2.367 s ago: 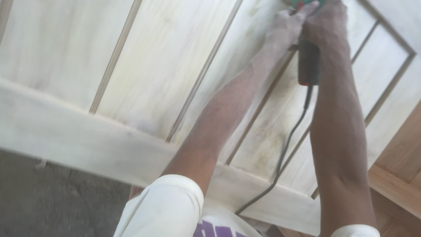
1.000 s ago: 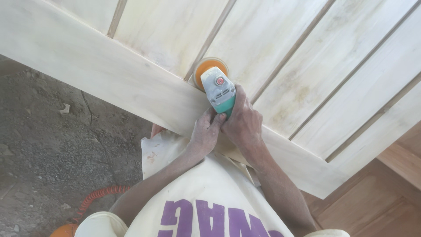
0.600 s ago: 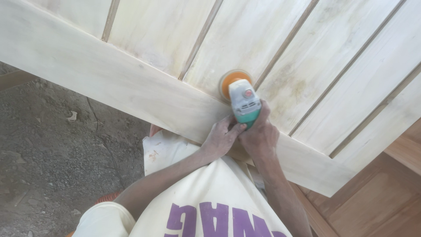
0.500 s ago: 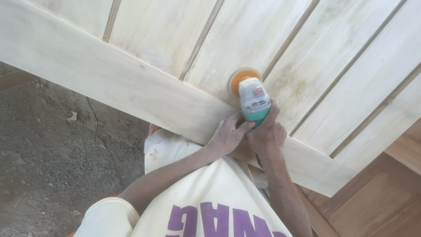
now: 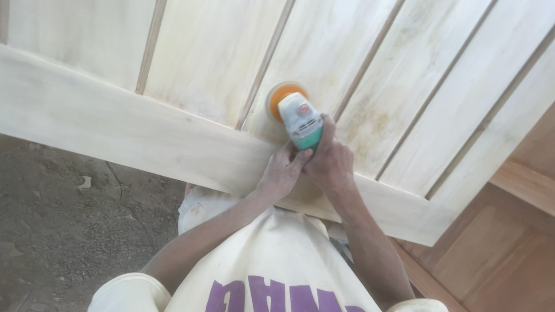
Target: The person uses an electric orbital sander to smooth the surface of a large, light-colored wooden door. They move the sander across the flat panels and along the frame of the door.
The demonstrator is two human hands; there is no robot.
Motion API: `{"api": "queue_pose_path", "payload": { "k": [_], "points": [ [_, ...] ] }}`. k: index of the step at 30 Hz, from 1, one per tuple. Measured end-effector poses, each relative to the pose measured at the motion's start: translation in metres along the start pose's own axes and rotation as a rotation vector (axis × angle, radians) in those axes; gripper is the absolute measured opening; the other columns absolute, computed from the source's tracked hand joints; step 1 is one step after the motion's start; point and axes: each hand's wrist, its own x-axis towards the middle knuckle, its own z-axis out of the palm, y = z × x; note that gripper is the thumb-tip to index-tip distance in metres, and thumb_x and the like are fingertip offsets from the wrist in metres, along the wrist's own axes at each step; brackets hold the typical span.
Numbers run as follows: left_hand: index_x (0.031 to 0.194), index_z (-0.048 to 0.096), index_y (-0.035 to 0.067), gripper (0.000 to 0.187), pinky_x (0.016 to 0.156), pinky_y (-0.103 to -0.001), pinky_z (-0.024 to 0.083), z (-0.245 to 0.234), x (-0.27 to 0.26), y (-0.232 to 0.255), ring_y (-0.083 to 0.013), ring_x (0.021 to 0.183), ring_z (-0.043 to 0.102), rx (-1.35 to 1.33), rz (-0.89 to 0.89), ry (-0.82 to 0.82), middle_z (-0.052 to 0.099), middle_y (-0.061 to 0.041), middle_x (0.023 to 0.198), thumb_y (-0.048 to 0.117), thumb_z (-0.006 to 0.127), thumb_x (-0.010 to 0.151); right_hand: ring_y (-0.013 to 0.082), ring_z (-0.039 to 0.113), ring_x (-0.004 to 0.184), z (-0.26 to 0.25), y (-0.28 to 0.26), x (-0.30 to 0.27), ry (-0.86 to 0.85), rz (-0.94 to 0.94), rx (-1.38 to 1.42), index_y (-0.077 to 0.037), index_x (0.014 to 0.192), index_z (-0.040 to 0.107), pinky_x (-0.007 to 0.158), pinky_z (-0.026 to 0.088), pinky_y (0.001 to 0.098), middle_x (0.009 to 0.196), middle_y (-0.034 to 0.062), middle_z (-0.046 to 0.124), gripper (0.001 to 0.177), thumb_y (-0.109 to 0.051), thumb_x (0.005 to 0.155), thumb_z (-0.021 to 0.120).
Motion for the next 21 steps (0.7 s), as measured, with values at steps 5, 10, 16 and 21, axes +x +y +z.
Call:
{"api": "queue_pose_path", "payload": {
  "k": [5,10,16,21],
  "points": [
    [0.124,0.063,-0.001,0.062,0.079,-0.037,0.057,0.006,0.013,0.003,-0.0228,0.090,0.072,0.003,-0.089,-0.042,0.075,-0.016,0.101,0.054,0.062,0.093,0.0466,0.072,0.073,-0.006,0.008,0.004,-0.025,0.063,-0.038,-0.003,0.151,0.025,0.066,0.058,0.0571,0.085,0.0245,0.072,0.087,-0.029,0.083,0.073],
    [0.121,0.067,-0.002,0.063,0.086,-0.038,0.057,0.023,0.054,0.030,-0.0248,0.099,0.073,0.015,-0.028,-0.039,0.076,-0.017,0.106,0.054,0.066,0.092,0.0471,0.071,0.074,-0.028,0.021,0.036,0.054,0.125,-0.003,-0.004,0.144,0.028,0.066,0.058,0.0566,0.085,0.0248,0.072,0.081,-0.042,0.091,0.077],
    [0.119,0.070,-0.003,0.070,0.087,-0.039,0.058,-0.003,0.025,0.027,-0.0268,0.102,0.075,0.135,-0.109,-0.058,0.077,-0.018,0.106,0.059,0.070,0.085,0.0508,0.070,0.075,-0.016,-0.008,0.013,-0.001,0.102,-0.008,-0.005,0.144,0.025,0.069,0.055,0.0597,0.085,0.0279,0.071,0.089,-0.040,0.087,0.082],
    [0.127,0.066,-0.001,0.074,0.095,-0.038,0.058,-0.051,-0.003,0.014,-0.0251,0.112,0.072,0.006,-0.072,-0.094,0.075,-0.016,0.116,0.057,0.076,0.082,0.0496,0.071,0.083,0.010,-0.047,-0.007,-0.038,0.106,0.039,-0.005,0.144,0.025,0.073,0.056,0.0593,0.093,0.0269,0.073,0.092,-0.029,0.079,0.084]
  ]
}}
